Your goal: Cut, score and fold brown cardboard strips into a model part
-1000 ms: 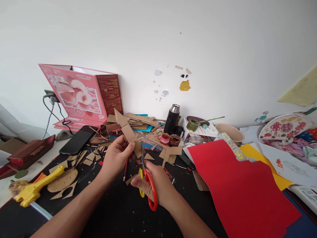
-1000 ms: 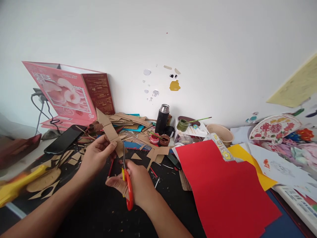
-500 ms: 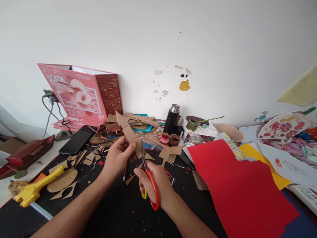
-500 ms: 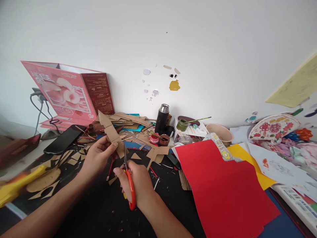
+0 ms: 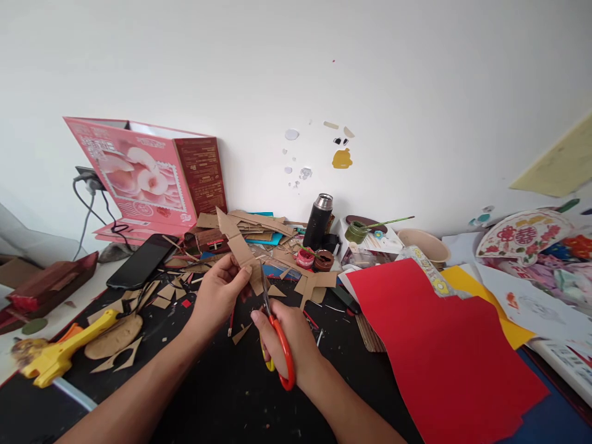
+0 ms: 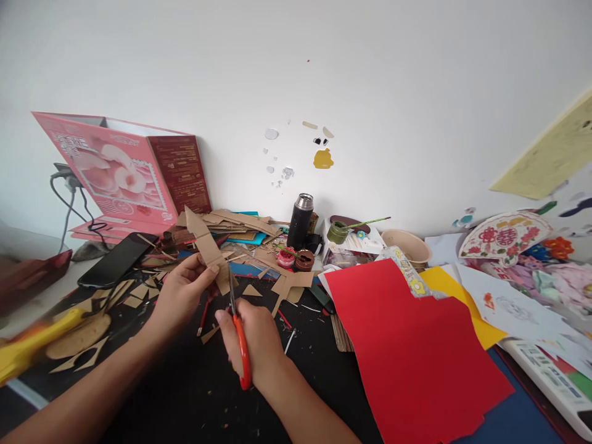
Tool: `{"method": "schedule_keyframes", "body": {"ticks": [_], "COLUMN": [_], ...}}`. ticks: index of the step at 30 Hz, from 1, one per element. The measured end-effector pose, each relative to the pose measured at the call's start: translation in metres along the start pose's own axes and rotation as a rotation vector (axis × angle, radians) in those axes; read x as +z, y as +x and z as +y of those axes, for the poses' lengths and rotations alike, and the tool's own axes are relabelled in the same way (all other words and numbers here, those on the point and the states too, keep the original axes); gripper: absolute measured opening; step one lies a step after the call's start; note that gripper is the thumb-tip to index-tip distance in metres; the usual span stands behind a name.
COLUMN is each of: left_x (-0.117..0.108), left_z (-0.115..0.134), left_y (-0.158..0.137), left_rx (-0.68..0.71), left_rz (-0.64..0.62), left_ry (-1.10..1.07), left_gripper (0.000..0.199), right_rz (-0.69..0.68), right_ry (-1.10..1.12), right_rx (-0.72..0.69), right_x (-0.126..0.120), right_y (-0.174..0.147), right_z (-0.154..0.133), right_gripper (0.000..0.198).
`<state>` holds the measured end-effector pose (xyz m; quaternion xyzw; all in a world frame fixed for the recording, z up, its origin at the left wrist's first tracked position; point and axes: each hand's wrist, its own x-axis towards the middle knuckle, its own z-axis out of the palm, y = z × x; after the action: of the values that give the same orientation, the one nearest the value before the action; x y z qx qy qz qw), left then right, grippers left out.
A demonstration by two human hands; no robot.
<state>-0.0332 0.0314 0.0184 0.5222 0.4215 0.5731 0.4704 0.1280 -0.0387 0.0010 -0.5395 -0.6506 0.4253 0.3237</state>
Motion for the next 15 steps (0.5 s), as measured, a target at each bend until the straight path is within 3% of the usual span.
{"method": "schedule_keyframes", "body": {"ticks": [15], "left_x": [0.0009], "left_z": [-0.0071], "left_y": [0.0002], "left_rx": [-0.03], "left_rz": [0.003], "left_ry": [-0.054], "left_gripper": [0.039], "right_rz": [0.04], "right_ry": [-0.026], "right_rx": [0.015], "right_x": [0.0079], "right_y": [0.0027], "right_z": [0.0068], "right_gripper": [0.039]}}
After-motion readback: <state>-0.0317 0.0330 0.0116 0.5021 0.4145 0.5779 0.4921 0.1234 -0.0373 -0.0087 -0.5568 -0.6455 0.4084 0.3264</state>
